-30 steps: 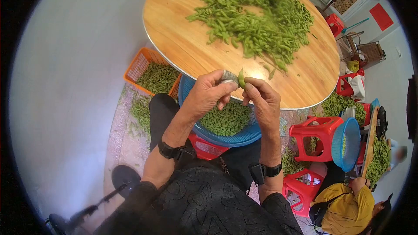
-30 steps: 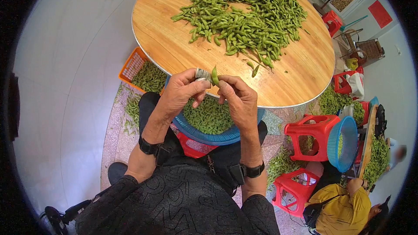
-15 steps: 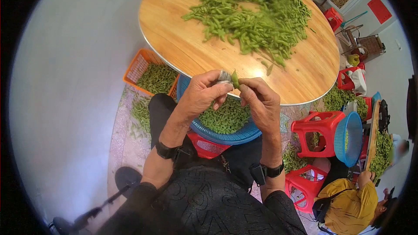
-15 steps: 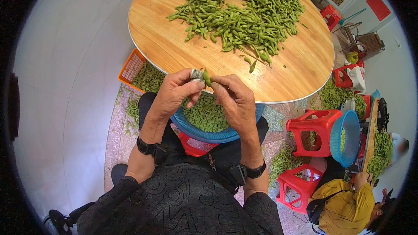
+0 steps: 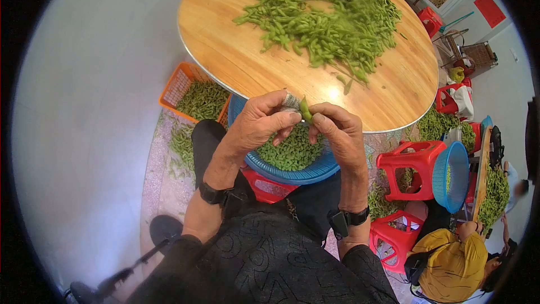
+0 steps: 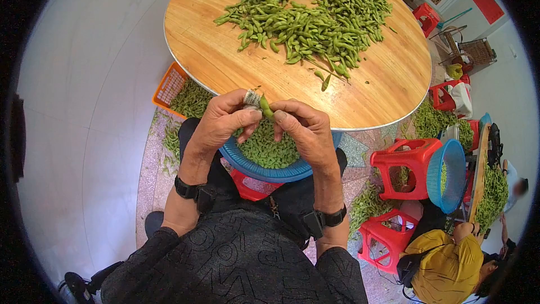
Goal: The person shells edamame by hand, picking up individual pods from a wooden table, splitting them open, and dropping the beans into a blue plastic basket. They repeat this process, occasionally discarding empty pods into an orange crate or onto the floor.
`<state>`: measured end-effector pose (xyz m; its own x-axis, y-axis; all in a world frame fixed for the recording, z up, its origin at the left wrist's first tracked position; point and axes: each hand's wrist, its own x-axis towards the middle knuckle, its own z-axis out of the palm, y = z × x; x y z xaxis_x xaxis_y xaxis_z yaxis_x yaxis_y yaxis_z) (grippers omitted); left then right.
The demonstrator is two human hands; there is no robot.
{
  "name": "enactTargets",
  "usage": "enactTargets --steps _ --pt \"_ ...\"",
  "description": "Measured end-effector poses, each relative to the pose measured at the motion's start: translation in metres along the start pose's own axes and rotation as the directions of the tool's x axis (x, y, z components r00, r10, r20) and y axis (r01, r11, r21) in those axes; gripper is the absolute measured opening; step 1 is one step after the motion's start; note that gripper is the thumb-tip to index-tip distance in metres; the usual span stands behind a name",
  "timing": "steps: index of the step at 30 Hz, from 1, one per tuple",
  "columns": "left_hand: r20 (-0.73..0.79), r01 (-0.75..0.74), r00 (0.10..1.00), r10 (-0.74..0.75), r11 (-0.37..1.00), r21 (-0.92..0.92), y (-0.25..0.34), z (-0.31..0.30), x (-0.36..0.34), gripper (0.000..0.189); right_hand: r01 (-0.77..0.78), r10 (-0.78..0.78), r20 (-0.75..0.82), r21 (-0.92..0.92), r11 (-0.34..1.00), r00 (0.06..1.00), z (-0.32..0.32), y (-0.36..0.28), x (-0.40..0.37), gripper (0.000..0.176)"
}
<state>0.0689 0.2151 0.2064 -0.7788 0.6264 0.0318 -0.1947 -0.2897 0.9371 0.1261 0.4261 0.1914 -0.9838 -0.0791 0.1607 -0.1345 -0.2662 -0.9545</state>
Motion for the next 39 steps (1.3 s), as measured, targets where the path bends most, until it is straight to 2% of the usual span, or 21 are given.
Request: enactTargets --steps 2,4,5,6,7,11,13,18,20,21,23,24,26,30,32,34,39 --pt "0.001 -0.008 1.000 0.008 1.000 -0.008 0.000 0.001 0.000 0.012 -0.018 0.016 0.034 0.051 0.999 0.999 0.001 0.002 -0.001 0.025" --pt "-0.084 0.018 0.996 -0.021 0.999 -0.039 -0.003 0.001 0.001 0.012 0.027 -0.033 -0.066 -0.102 0.994 0.997 0.011 0.002 0.000 0.028" --pt "-0.085 0.018 0.996 -0.021 0.999 -0.037 -0.004 0.001 0.001 0.012 0.028 -0.034 -0.065 -0.100 0.995 0.997 0.016 0.000 0.001 0.028" --pt "-0.116 0.013 0.993 -0.016 1.000 -0.025 -0.004 0.001 0.001 0.012 0.157 -0.190 -0.026 -0.457 0.876 0.982 0.021 -0.005 0.003 0.032" --pt "-0.148 0.008 0.989 -0.010 1.000 -0.013 -0.005 0.002 0.001 0.012 0.258 -0.316 0.065 -0.743 0.618 0.946 0.024 -0.007 0.003 0.035" --pt "-0.172 0.010 0.985 -0.009 1.000 0.000 -0.001 0.005 -0.002 0.012 0.333 -0.406 0.117 -0.789 0.517 0.907 0.027 -0.003 0.005 0.039" --pt "-0.138 0.057 0.988 -0.065 0.996 -0.063 0.002 0.003 -0.004 0.016 0.325 -0.392 0.112 -0.781 0.534 0.913 0.027 -0.002 0.004 0.039" --pt "-0.117 0.053 0.992 -0.056 0.998 -0.032 -0.001 -0.001 -0.006 0.013 0.292 -0.348 0.081 -0.733 0.614 0.934 0.029 0.007 -0.001 0.038" --pt "-0.118 0.030 0.992 -0.033 0.999 -0.029 0.000 0.001 -0.006 0.012 0.199 -0.246 0.003 -0.599 0.776 0.969 0.030 0.011 -0.002 0.038" --pt "-0.124 0.026 0.992 -0.030 0.999 -0.034 0.000 0.002 -0.006 0.012 0.198 -0.246 0.002 -0.599 0.776 0.969 0.030 0.016 -0.003 0.038" --pt "-0.129 0.023 0.991 -0.027 0.999 -0.040 0.000 0.003 -0.006 0.011 0.181 -0.208 -0.054 -0.317 0.931 0.977 0.029 0.027 -0.005 0.036" --pt "-0.125 0.013 0.992 -0.017 0.999 -0.030 -0.001 0.004 -0.007 0.012 0.180 -0.208 -0.054 -0.316 0.931 0.977 0.029 0.030 -0.006 0.036" --pt "-0.120 0.005 0.993 -0.007 1.000 -0.019 -0.002 0.005 -0.008 0.012 0.069 -0.088 -0.122 -0.156 0.985 0.989 0.029 0.033 -0.008 0.035" --pt "-0.157 0.002 0.988 0.004 0.999 0.036 -0.005 0.005 -0.006 0.011 0.009 -0.013 -0.149 -0.025 1.000 0.989 0.031 0.028 -0.004 0.035" --pt "-0.157 0.014 0.988 -0.004 0.998 0.064 -0.003 0.004 -0.005 0.011 -0.140 0.147 -0.130 0.067 0.988 0.981 0.028 0.020 0.000 0.033" --pt "-0.147 0.029 0.989 0.000 0.980 0.195 0.003 0.005 -0.005 0.011 -0.166 0.170 -0.095 0.041 0.985 0.981 0.023 0.016 0.001 0.031" --pt "-0.125 0.026 0.992 0.020 0.934 0.357 0.002 -0.001 -0.005 0.014 -0.225 0.223 -0.043 -0.053 0.973 0.974 0.017 0.013 -0.001 0.033"
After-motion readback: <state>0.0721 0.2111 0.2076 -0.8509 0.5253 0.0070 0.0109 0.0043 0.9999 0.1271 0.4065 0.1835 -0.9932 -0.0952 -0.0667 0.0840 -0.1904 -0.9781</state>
